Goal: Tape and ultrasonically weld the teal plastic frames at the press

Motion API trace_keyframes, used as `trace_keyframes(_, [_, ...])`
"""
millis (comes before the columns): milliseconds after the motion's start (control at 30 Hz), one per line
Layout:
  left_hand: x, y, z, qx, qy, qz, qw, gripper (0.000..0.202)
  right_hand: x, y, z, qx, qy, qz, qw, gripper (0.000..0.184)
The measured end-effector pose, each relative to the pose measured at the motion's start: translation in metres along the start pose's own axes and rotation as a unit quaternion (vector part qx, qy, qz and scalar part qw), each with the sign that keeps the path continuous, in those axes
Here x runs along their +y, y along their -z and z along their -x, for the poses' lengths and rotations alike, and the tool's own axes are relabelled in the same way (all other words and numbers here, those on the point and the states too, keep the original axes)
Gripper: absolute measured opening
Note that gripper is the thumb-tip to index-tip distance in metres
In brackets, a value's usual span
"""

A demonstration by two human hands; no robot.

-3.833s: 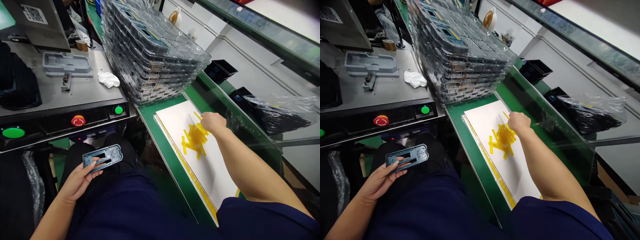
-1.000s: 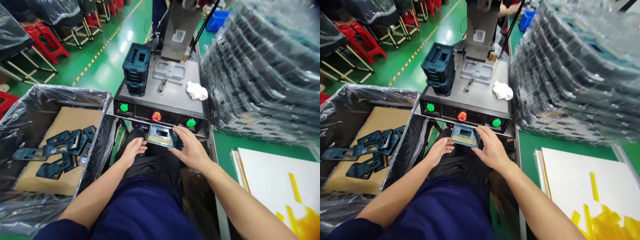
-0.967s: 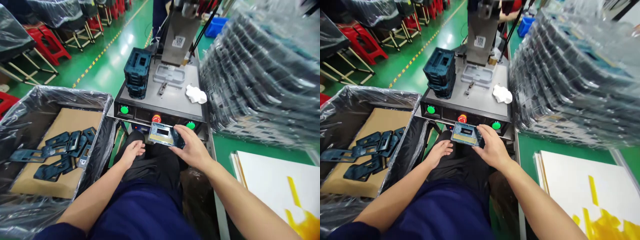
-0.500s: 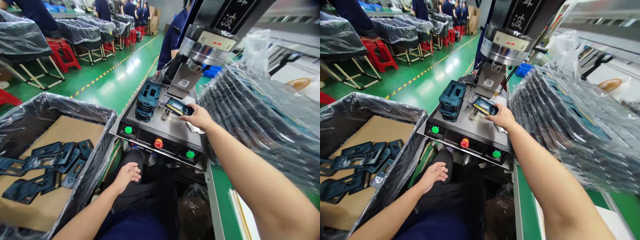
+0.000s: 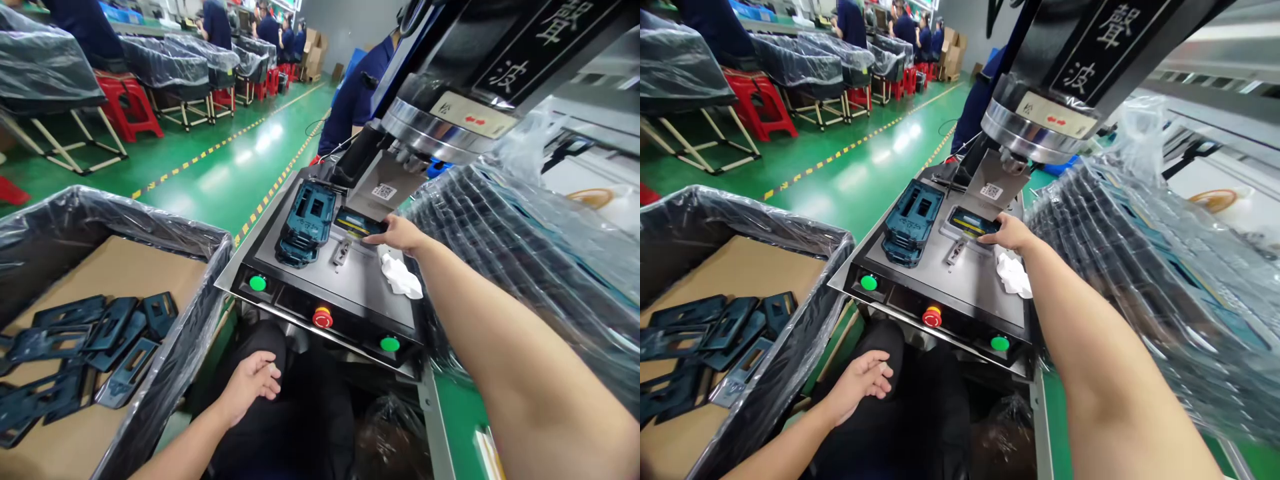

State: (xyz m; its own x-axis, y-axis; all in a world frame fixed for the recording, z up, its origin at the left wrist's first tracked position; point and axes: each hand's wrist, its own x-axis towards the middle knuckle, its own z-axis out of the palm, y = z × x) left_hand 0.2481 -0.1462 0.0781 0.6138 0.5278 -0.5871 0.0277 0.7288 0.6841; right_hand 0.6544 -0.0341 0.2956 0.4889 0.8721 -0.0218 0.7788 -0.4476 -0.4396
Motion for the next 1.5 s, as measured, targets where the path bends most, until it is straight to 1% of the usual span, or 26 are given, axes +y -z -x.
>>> trace_keyframes(100, [-0.001,0.0,-0.001,-0.007,-0.001,-0.002,1.0,0.056,0.001,-0.002,-0.009,-0.023,-0.016,-0.041,0.999,0.051])
trace_keyframes(167, [-0.002,0.0,-0.002,-0.01,-0.001,-0.002,1.0,0.055,0.001,-0.003,-0.012,-0.04,-0.028,-0.044,0.998,0.051])
trace_keyframes(233, [-0.002,-0.001,-0.003,-0.011,0.002,0.001,1.0,0.053,0.004,-0.005,-0.013,-0.051,-0.015,-0.039,0.998,0.052])
trace_keyframes(300, [-0.002,-0.001,-0.003,-0.012,0.004,0.001,1.0,0.053,0.008,-0.009,-0.014,-0.051,0.02,-0.034,0.998,0.052])
trace_keyframes(400, [-0.001,-0.002,-0.003,-0.015,0.005,0.0,1.0,0.053,0.013,-0.02,-0.013,-0.022,0.049,0.021,0.998,0.049])
trace_keyframes(500, [0.001,-0.003,-0.004,-0.012,0.006,-0.002,1.0,0.054,0.012,-0.034,-0.007,0.036,0.051,0.103,0.993,0.046])
trace_keyframes(567, [0.0,-0.004,-0.005,-0.011,0.005,-0.004,1.0,0.054,0.007,-0.043,0.0,0.073,0.065,0.126,0.987,0.043])
trace_keyframes(633, [-0.002,-0.005,-0.005,-0.014,0.002,-0.004,1.0,0.054,0.002,-0.05,0.009,0.097,0.087,0.129,0.983,0.039])
trace_keyframes(700, [-0.005,-0.004,-0.005,-0.016,-0.002,-0.006,1.0,0.055,-0.004,-0.055,0.016,0.103,0.111,0.124,0.981,0.036])
trace_keyframes(833, [-0.008,-0.003,-0.004,-0.009,-0.013,-0.012,1.0,0.055,-0.011,-0.059,0.021,0.075,0.137,0.127,0.979,0.037])
trace_keyframes(967, [-0.007,-0.005,-0.004,-0.004,-0.027,-0.02,0.999,0.056,-0.018,-0.061,0.021,0.066,0.131,0.134,0.98,0.03])
trace_keyframes(1000, [-0.007,-0.006,-0.005,-0.004,-0.029,-0.023,0.999,0.057,-0.02,-0.062,0.023,0.071,0.124,0.136,0.98,0.031])
trace_keyframes(1067, [-0.008,-0.007,-0.005,-0.002,-0.033,-0.031,0.999,0.059,-0.024,-0.065,0.03,0.097,0.116,0.13,0.98,0.038])
trace_keyframes(1167, [-0.01,-0.007,-0.003,0.005,-0.039,-0.046,0.998,0.061,-0.032,-0.07,0.057,0.17,0.143,0.083,0.972,0.042])
trace_keyframes(1233, [-0.011,-0.007,-0.001,0.016,-0.046,-0.055,0.997,0.062,-0.037,-0.074,0.088,0.203,0.174,0.044,0.963,0.038])
trace_keyframes(1267, [-0.011,-0.007,0.001,0.023,-0.052,-0.058,0.997,0.062,-0.038,-0.076,0.107,0.205,0.186,0.032,0.96,0.035])
trace_keyframes(1333, [-0.011,-0.008,0.003,0.043,-0.069,-0.064,0.995,0.063,-0.038,-0.079,0.148,0.185,0.203,0.028,0.961,0.031])
trace_keyframes(1400, [-0.01,-0.007,0.004,0.073,-0.098,-0.085,0.989,0.065,-0.032,-0.082,0.189,0.143,0.199,0.041,0.969,0.034])
trace_keyframes(1467, [-0.004,-0.006,0.003,0.112,-0.159,-0.138,0.971,0.063,-0.019,-0.085,0.223,0.111,0.166,0.042,0.979,0.043])
trace_keyframes(1500, [0.001,-0.005,0.002,0.136,-0.206,-0.178,0.953,0.059,-0.011,-0.087,0.236,0.109,0.144,0.034,0.983,0.046])
